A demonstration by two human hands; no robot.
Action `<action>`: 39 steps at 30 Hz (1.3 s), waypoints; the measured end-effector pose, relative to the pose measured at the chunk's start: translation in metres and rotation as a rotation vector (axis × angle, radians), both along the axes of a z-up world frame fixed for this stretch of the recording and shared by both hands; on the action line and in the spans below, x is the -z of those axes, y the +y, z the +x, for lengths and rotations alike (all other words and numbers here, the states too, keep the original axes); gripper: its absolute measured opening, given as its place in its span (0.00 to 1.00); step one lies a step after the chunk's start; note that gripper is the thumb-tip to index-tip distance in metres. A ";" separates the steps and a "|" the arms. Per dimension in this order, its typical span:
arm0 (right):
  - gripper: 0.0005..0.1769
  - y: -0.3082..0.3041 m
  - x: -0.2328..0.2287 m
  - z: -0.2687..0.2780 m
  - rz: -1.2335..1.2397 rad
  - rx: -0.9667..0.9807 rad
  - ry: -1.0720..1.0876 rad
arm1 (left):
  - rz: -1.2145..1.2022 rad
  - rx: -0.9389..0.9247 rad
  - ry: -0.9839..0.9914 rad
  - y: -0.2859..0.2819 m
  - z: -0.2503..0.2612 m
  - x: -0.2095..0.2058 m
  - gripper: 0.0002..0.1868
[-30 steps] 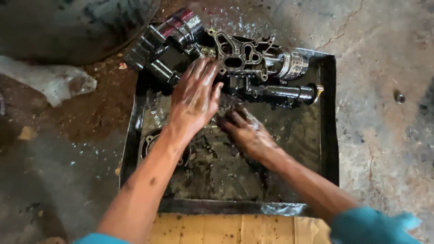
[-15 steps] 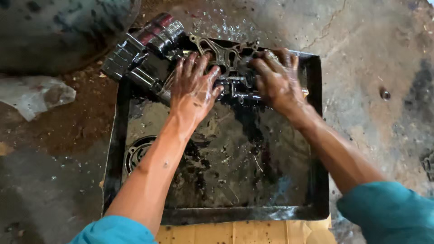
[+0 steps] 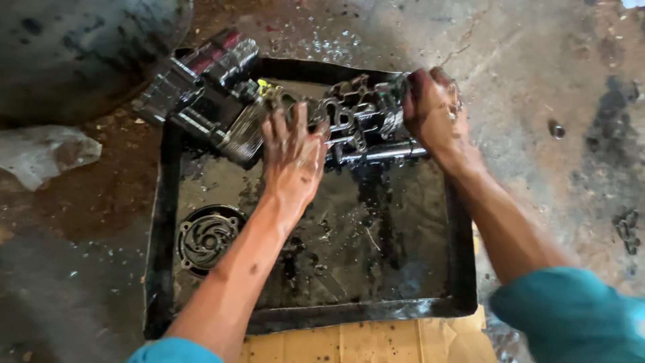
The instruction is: The person scrubs various disassembled engine components by hand in a black tray filled with soapy water. They handle a cylinder head, a crankcase cover, and other small metal parts, turning them over and rubbing surfaces to remove grime.
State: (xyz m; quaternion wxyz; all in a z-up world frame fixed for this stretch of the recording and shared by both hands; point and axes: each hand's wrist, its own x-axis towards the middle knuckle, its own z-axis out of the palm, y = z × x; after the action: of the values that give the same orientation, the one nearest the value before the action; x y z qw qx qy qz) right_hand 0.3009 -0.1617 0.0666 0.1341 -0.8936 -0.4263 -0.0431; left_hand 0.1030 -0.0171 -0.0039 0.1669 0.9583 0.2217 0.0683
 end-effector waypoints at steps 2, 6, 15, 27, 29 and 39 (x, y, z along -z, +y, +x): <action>0.12 -0.007 -0.003 -0.010 0.211 -0.138 -0.042 | -0.088 -0.057 -0.109 -0.011 -0.005 0.005 0.22; 0.18 -0.006 -0.001 -0.033 0.122 -0.218 0.137 | -0.188 -0.072 -0.005 -0.020 -0.011 0.006 0.22; 0.19 0.020 0.016 -0.037 0.148 -0.061 -0.115 | -0.188 -0.143 0.000 -0.027 -0.022 -0.011 0.28; 0.21 -0.004 0.028 -0.029 0.338 -0.129 -0.117 | -0.079 -0.115 0.051 -0.006 -0.018 -0.009 0.25; 0.18 0.001 0.032 -0.015 0.212 -0.070 -0.010 | -0.040 -0.117 -0.038 -0.008 -0.023 -0.009 0.25; 0.20 -0.042 0.080 -0.007 0.239 0.024 -0.037 | -0.144 -0.081 -0.026 -0.004 -0.020 0.006 0.26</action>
State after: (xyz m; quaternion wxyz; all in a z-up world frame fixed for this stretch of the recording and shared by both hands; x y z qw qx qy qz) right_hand 0.2942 -0.2036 -0.0131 0.2313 -0.8752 -0.4100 -0.1118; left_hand 0.0829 -0.0212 -0.0097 0.2354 0.9331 0.2624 0.0715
